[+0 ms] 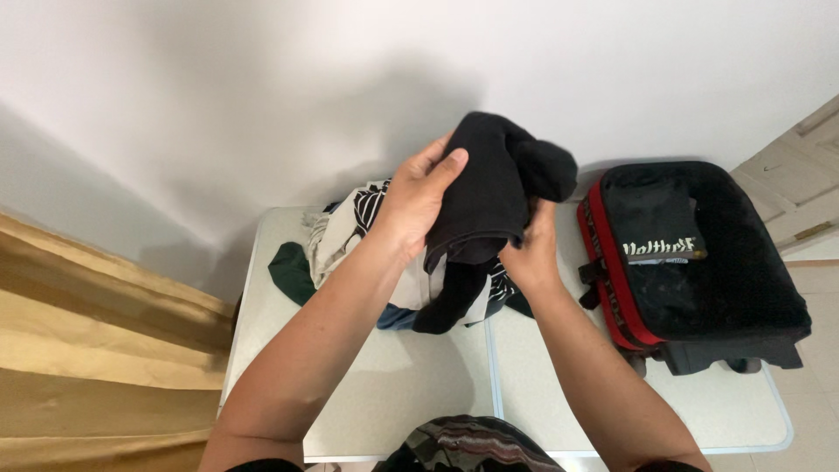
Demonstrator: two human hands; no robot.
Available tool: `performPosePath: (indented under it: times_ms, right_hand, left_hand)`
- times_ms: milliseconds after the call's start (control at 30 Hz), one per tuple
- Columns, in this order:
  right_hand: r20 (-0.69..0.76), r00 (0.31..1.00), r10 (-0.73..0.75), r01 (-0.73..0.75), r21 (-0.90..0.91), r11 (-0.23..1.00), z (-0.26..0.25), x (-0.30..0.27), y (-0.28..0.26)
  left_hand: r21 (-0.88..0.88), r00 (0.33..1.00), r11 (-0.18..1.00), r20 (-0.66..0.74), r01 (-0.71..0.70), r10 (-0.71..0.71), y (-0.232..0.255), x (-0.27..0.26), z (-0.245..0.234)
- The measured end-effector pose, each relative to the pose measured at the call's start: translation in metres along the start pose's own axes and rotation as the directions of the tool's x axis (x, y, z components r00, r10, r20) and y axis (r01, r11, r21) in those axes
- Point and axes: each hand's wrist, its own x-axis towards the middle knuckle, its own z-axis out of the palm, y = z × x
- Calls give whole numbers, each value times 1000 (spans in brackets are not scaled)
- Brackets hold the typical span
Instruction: The person sorts through a pile of clothes on a table, picks up a grey t-shirt, folds it into a compact rectangle by hand, and then places the folded shirt into an open suitcase on the floor.
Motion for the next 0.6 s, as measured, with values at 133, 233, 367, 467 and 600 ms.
performPosePath:
  times_ms: [133, 233, 367, 467, 600]
  right_hand:
    - [19, 997, 69, -71, 125, 990, -6, 4, 27]
    - [8, 995, 103, -101, 276, 956, -21, 16, 40]
    - [-9, 973, 230, -214, 335, 918, -42, 38, 30]
    - [-60, 873, 484, -432, 364, 825, -62, 55, 17]
    - [-165, 902, 399, -268, 511, 817, -93, 74, 35]
  left_hand:
    - [632, 989, 774, -78, -47, 124, -20, 2, -21]
    - [822, 946, 538, 2, -186, 323, -8, -6, -34]
    - [933, 983, 354, -2, -65, 185, 24, -22, -28]
    - [974, 980, 160, 139, -162, 144, 42, -30, -31]
    - [896, 886, -239, 421, -373, 197, 48, -29, -58]
